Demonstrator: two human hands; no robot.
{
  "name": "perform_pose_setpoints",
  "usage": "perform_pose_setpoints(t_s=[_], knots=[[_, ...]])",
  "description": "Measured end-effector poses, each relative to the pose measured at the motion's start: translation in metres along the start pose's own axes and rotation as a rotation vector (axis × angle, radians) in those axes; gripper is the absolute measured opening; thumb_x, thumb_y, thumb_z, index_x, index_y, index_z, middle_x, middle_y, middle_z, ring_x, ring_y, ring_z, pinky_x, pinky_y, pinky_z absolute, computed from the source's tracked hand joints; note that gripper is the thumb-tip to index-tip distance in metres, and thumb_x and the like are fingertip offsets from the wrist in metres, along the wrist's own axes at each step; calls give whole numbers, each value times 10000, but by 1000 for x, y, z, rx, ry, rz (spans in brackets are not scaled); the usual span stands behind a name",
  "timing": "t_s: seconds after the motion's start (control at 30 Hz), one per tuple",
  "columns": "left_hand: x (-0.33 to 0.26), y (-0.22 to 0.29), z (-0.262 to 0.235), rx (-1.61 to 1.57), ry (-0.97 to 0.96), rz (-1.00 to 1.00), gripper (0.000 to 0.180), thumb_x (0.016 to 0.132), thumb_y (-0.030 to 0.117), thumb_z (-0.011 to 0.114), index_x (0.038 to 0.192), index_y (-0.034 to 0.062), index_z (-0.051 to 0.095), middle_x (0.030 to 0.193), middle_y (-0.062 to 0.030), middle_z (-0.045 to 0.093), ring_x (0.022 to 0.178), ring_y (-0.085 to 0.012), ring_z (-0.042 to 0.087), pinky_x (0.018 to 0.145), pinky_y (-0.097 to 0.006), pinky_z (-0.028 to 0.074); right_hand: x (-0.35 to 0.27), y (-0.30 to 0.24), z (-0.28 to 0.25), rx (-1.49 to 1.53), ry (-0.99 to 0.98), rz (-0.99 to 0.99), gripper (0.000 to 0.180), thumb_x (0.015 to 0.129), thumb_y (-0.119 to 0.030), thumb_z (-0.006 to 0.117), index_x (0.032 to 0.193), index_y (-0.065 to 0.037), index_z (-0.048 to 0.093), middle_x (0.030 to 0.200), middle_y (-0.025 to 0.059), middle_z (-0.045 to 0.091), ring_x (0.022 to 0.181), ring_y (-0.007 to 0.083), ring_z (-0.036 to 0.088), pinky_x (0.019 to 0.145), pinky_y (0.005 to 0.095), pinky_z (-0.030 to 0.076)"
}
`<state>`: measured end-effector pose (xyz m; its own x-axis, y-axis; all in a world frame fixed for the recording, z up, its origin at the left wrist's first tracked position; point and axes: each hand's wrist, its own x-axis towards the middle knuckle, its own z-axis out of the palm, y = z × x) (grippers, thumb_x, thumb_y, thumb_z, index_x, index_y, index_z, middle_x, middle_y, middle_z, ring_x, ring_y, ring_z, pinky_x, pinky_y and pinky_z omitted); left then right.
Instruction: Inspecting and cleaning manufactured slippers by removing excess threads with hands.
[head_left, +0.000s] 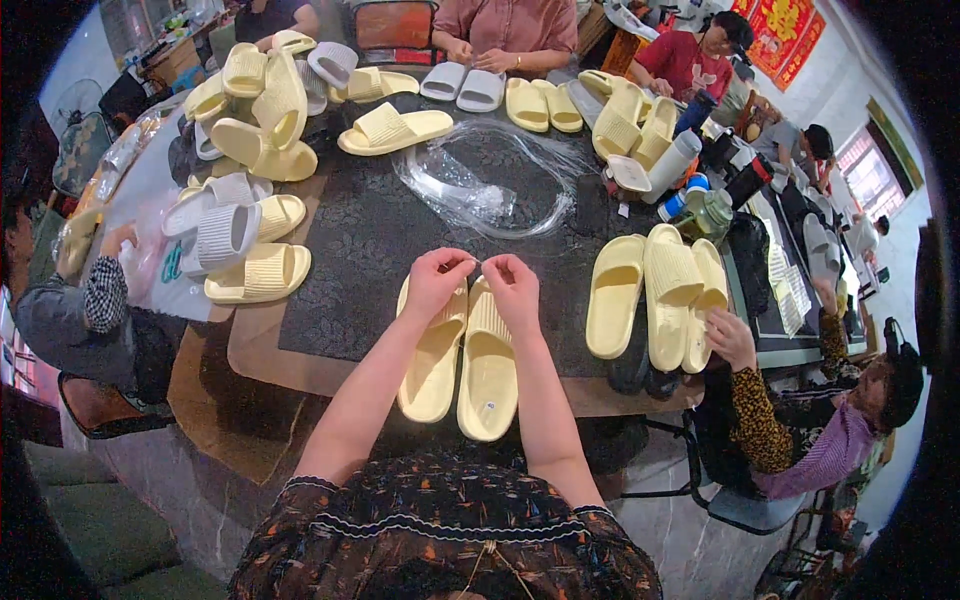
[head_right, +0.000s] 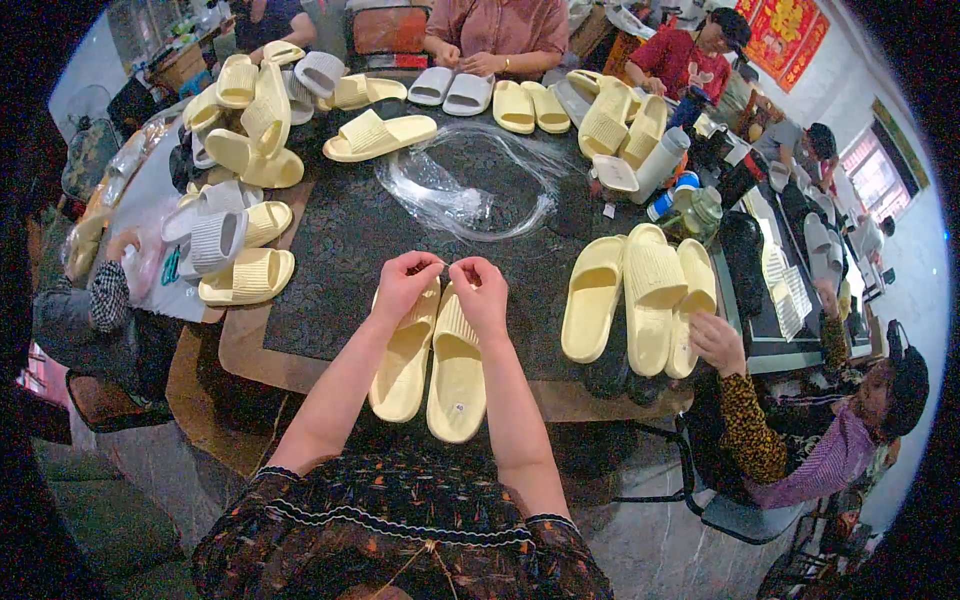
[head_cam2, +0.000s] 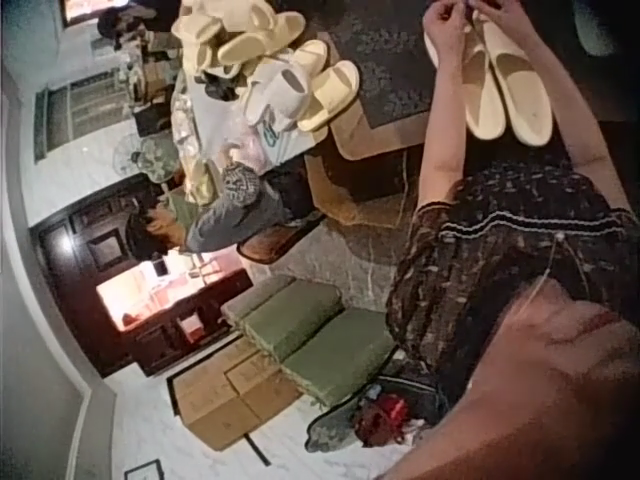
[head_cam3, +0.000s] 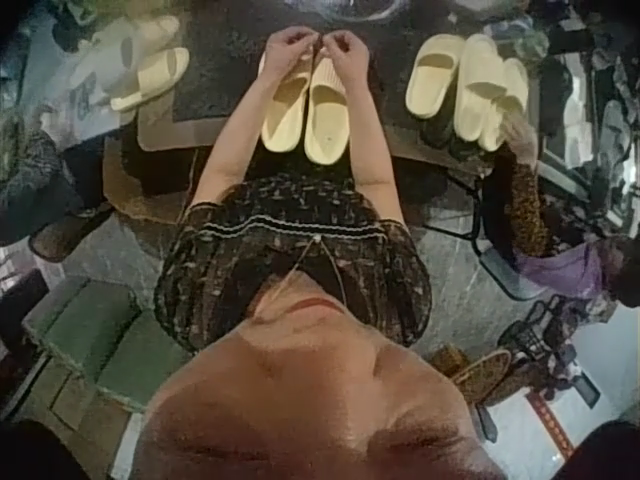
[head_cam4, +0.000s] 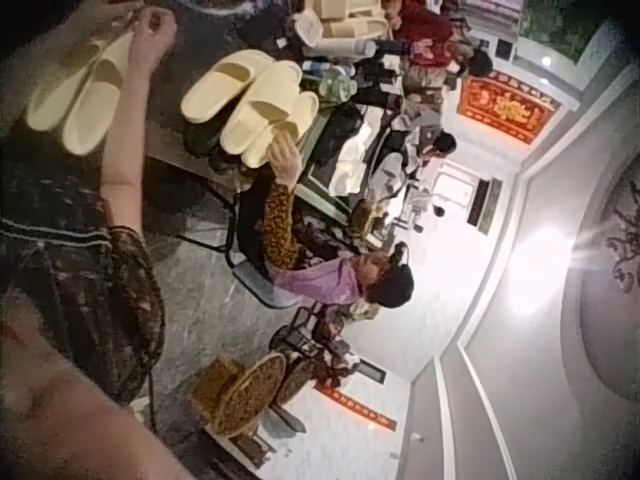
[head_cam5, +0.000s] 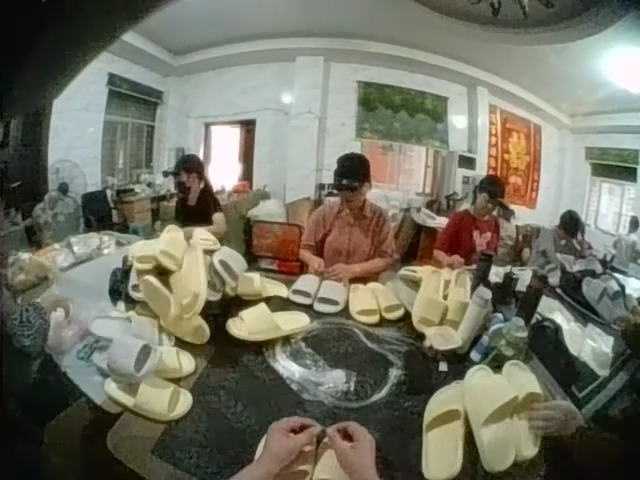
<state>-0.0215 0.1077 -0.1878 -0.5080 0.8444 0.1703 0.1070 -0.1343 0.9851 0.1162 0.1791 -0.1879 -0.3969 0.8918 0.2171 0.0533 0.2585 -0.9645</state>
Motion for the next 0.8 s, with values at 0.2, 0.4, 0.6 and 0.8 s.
perform_pose_setpoints(t_s=[0.2,0.4,0.6,0.8], knots=[[1,-1,0,12,13,38,103,817,87,704,891,16,701,751,30,641,679,-36,536,615,-205,438,0,2,1,66,14,28,148,826,-145,691,866,-9,650,776,47,635,690,107,573,661,264,474],[0,0,-2,53,-14,59,94,817,87,702,882,19,702,748,29,641,681,-37,537,620,-210,443,-3,-17,-1,67,1,87,152,836,-141,687,875,0,643,777,26,630,716,81,574,666,244,470],[0,2,0,86,-23,85,109,811,96,709,888,19,704,760,14,651,682,-43,549,621,-215,450,-1,-7,0,13,-14,-29,126,865,-139,675,889,-18,649,753,-41,612,683,28,517,625,204,422],[0,2,-1,36,3,68,117,807,100,712,886,14,701,759,9,651,678,-49,554,616,-217,451,-2,-10,0,-27,-3,-44,149,831,-140,691,884,-6,653,779,33,647,704,84,578,661,244,469]])
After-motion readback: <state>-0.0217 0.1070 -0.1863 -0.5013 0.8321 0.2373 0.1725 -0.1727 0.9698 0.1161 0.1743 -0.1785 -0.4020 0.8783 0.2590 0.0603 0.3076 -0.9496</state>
